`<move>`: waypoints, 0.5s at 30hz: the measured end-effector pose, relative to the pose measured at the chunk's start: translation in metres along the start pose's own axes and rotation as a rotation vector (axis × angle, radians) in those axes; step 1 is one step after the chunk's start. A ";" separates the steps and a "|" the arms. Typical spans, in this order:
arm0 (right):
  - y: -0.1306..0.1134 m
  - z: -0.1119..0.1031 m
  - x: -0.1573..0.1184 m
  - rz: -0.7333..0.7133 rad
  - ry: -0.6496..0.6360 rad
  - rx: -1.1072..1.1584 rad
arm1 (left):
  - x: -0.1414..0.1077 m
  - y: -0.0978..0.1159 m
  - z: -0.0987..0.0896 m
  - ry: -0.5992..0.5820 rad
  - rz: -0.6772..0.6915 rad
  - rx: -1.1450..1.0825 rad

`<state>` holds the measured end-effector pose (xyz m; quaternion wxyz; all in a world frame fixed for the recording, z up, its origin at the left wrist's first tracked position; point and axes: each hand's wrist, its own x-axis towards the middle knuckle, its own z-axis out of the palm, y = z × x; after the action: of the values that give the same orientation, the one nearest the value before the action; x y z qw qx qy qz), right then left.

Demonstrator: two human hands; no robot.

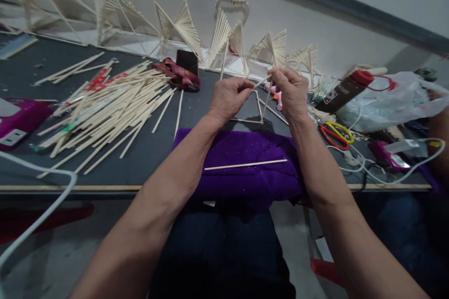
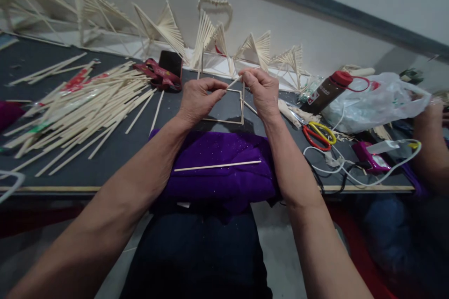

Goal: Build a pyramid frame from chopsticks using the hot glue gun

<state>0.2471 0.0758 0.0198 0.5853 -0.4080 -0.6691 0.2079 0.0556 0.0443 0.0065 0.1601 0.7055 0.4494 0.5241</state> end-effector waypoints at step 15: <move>0.006 0.004 0.002 -0.077 0.025 0.125 | 0.000 0.005 0.000 0.008 -0.017 0.020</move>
<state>0.2454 0.0812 0.0158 0.6255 -0.3470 -0.6627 0.2217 0.0573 0.0417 0.0099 0.1556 0.7011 0.4611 0.5212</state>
